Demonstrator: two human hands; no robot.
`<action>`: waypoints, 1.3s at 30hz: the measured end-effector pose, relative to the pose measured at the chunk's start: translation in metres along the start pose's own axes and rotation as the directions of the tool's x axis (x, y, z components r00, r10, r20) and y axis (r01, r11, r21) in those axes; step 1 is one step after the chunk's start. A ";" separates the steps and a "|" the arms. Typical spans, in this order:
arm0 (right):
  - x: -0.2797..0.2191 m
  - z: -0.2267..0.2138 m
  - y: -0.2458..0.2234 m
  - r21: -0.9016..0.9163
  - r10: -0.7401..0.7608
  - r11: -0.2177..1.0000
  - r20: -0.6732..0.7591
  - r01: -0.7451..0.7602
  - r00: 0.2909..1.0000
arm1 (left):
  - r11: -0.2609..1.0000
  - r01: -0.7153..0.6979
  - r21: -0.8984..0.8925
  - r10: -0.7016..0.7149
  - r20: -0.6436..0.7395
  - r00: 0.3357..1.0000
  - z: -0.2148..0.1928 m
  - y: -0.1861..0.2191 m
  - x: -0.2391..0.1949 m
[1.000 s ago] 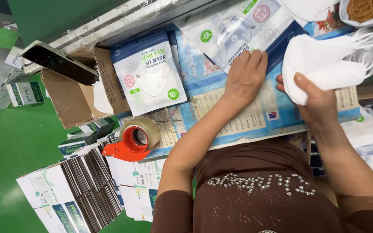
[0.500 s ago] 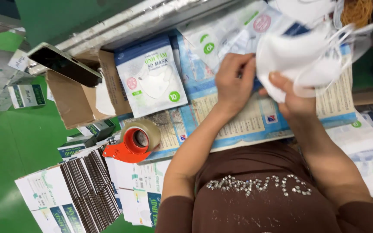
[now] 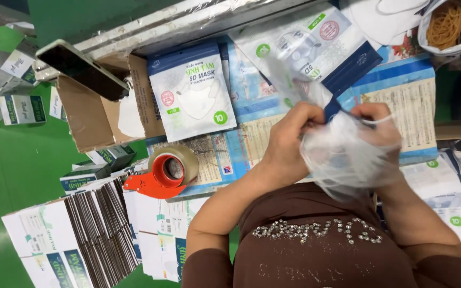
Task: Packing medical face masks into plastic sleeves and cardboard boxes at a workstation.
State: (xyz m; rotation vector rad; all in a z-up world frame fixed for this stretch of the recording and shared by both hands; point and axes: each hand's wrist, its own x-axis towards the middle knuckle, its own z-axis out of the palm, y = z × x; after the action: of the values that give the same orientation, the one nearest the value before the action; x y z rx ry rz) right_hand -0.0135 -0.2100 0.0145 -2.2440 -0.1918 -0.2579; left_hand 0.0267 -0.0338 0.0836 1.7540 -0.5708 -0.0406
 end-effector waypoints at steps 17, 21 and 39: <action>-0.128 0.039 0.125 0.192 0.297 0.878 0.500 -0.438 0.813 | 0.922 -0.232 0.309 0.081 0.432 0.898 -0.012 0.007 -0.002; -0.104 0.027 0.124 0.057 0.338 0.807 0.770 -0.587 0.541 | 0.918 -0.159 0.363 -0.013 0.428 0.904 -0.018 -0.002 0.001; -0.002 -0.055 -0.056 0.625 0.244 0.732 0.130 -0.270 0.961 | 0.989 -0.121 0.083 0.085 0.343 0.935 -0.035 -0.003 -0.003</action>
State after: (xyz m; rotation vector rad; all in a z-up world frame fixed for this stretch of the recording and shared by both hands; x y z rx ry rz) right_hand -0.0345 -0.2174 0.0893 -1.5607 0.0205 0.0140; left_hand 0.0362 -0.0006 0.0898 1.8270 -0.9303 -0.2479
